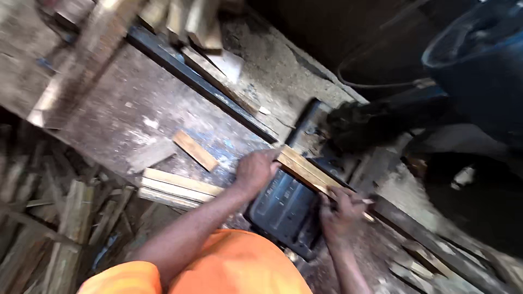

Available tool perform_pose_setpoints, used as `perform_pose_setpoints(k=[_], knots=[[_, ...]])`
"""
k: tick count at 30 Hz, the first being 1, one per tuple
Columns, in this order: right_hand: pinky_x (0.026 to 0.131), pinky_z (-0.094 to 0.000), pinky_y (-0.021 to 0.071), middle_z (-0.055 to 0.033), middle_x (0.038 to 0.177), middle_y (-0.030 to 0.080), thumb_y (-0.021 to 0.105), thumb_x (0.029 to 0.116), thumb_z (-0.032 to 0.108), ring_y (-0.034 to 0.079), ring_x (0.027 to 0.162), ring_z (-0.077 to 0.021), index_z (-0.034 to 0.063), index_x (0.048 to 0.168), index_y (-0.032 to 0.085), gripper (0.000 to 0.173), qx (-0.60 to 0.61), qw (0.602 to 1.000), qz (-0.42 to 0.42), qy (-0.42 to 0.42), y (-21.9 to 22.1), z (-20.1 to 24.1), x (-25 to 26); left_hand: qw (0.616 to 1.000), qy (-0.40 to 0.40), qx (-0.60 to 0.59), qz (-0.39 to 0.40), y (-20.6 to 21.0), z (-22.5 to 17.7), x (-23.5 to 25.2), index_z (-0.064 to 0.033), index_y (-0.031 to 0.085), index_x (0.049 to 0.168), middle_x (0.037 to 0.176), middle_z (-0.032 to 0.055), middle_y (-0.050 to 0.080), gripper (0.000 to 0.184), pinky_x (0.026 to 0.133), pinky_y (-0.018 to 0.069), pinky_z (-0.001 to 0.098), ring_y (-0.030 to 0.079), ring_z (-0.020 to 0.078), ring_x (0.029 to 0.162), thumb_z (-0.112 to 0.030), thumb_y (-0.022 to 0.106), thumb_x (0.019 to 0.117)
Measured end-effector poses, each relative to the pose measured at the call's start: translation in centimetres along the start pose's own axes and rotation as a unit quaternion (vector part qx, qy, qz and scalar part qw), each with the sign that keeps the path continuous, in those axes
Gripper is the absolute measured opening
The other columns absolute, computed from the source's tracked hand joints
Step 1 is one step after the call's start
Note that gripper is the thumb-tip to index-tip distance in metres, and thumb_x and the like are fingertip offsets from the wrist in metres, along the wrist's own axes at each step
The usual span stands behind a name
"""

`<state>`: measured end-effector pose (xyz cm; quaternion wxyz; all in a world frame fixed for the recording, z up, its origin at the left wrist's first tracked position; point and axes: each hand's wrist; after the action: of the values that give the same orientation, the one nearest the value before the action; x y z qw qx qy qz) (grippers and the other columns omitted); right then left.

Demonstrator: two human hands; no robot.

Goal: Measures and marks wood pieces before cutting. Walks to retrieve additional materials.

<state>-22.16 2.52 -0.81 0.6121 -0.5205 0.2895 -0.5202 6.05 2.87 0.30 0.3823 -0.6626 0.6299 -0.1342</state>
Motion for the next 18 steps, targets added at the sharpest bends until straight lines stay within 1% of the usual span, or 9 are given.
perform_pose_setpoints(k=[2, 4, 6, 8, 10, 12, 15, 17, 18], knots=[[0.102, -0.0641, 0.0445, -0.0261, 0.123, 0.066, 0.065, 0.098, 0.027, 0.06, 0.118, -0.0473, 0.0039, 0.118, 0.073, 0.031, 0.008, 1.0, 0.008, -0.016, -0.1, 0.2, 0.2, 1.0, 0.006, -0.001, -0.013, -0.8, -0.1, -0.3, -0.0222, 0.071, 0.13, 0.117, 0.0046, 0.075, 0.035, 0.088, 0.0612, 0.0507, 0.073, 0.0236, 0.104, -0.035, 0.068, 0.0986], [0.103, -0.0626, 0.0446, -0.0283, 0.12, 0.066, 0.065, 0.0975, 0.024, 0.06, 0.117, -0.0493, 0.0023, 0.116, 0.073, 0.029, 0.004, 1.0, 0.002, -0.026, 0.2, 0.0, 0.1, 1.0, 0.016, 0.002, -0.008, -1.3, -0.1, -0.5, -0.0215, 0.07, 0.131, 0.114, 0.0057, 0.075, 0.034, 0.084, 0.0617, 0.0515, 0.073, 0.0248, 0.102, -0.035, 0.067, 0.0995], [0.103, -0.0566, 0.0464, -0.0247, 0.115, 0.069, 0.067, 0.0964, 0.024, 0.063, 0.115, -0.0441, 0.0044, 0.113, 0.074, 0.027, -0.013, 0.999, -0.018, -0.031, 1.0, -0.9, 0.1, 1.0, 0.022, 0.009, 0.003, -0.7, 0.3, -0.1, -0.0212, 0.07, 0.129, 0.113, 0.0054, 0.075, 0.033, 0.084, 0.0615, 0.0511, 0.073, 0.0243, 0.102, -0.036, 0.065, 0.1], [0.105, -0.0505, 0.0463, -0.0185, 0.115, 0.07, 0.067, 0.0969, 0.028, 0.063, 0.117, -0.0371, 0.009, 0.113, 0.074, 0.026, -0.028, 0.999, -0.019, -0.021, 1.6, -1.6, 0.0, 0.999, 0.031, 0.015, 0.012, -0.2, 0.6, 0.3, -0.0217, 0.069, 0.131, 0.115, 0.0043, 0.074, 0.035, 0.086, 0.061, 0.05, 0.072, 0.023, 0.105, -0.038, 0.064, 0.1007], [0.105, -0.0509, 0.0458, -0.0167, 0.116, 0.07, 0.066, 0.0961, 0.03, 0.063, 0.117, -0.0359, 0.0121, 0.113, 0.074, 0.026, -0.04, 0.999, -0.013, -0.017, 1.7, -1.9, 0.1, 0.999, 0.034, 0.026, 0.01, 0.0, 0.7, 0.3, -0.0219, 0.067, 0.133, 0.116, 0.0039, 0.073, 0.037, 0.087, 0.0608, 0.0495, 0.072, 0.0227, 0.105, -0.038, 0.065, 0.0996], [0.102, -0.0562, 0.0453, -0.0205, 0.118, 0.069, 0.067, 0.095, 0.031, 0.062, 0.117, -0.0408, 0.0118, 0.116, 0.074, 0.029, -0.036, 0.999, -0.006, -0.025, 1.0, -1.8, 0.2, 0.999, 0.031, 0.041, 0.015, -0.4, 0.4, -0.3, -0.0195, 0.063, 0.138, 0.12, 0.0063, 0.072, 0.044, 0.088, 0.0604, 0.0505, 0.071, 0.0249, 0.108, -0.038, 0.067, 0.0983], [0.106, -0.0571, 0.0427, -0.0238, 0.124, 0.066, 0.068, 0.0938, 0.035, 0.059, 0.121, -0.044, 0.0099, 0.121, 0.072, 0.037, -0.02, 0.999, -0.02, -0.038, 0.4, -2.0, -0.7, 0.997, 0.038, 0.06, 0.016, -2.0, 0.2, -2.2, -0.0189, 0.058, 0.144, 0.126, 0.0065, 0.07, 0.051, 0.094, 0.0583, 0.0495, 0.068, 0.025, 0.115, -0.039, 0.067, 0.0978], [0.107, -0.0569, 0.0417, -0.0234, 0.124, 0.065, 0.068, 0.0948, 0.038, 0.058, 0.121, -0.0435, 0.0099, 0.122, 0.072, 0.039, -0.01, 0.999, -0.032, -0.038, -0.3, -1.3, -2.1, 0.996, 0.06, 0.068, 0.016, -3.1, 0.8, -4.1, -0.0192, 0.058, 0.145, 0.13, 0.005, 0.069, 0.051, 0.102, 0.0542, 0.0471, 0.065, 0.0231, 0.121, -0.041, 0.065, 0.0988], [0.107, -0.0563, 0.0424, -0.0222, 0.123, 0.067, 0.068, 0.0948, 0.039, 0.06, 0.121, -0.0423, 0.0105, 0.121, 0.072, 0.039, -0.006, 0.999, -0.039, -0.036, -0.5, -0.8, -3.0, 0.995, 0.067, 0.069, 0.017, -3.6, 1.3, -5.2, -0.0214, 0.057, 0.146, 0.132, 0.0033, 0.068, 0.052, 0.106, 0.0515, 0.0458, 0.063, 0.0217, 0.124, -0.044, 0.063, 0.0991]])
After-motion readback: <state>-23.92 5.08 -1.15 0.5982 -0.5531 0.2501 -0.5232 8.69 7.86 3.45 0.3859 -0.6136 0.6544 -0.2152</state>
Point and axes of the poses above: each hand's wrist, its own x-axis towards the middle knuckle, its own y-axis out of the palm, z = x × y
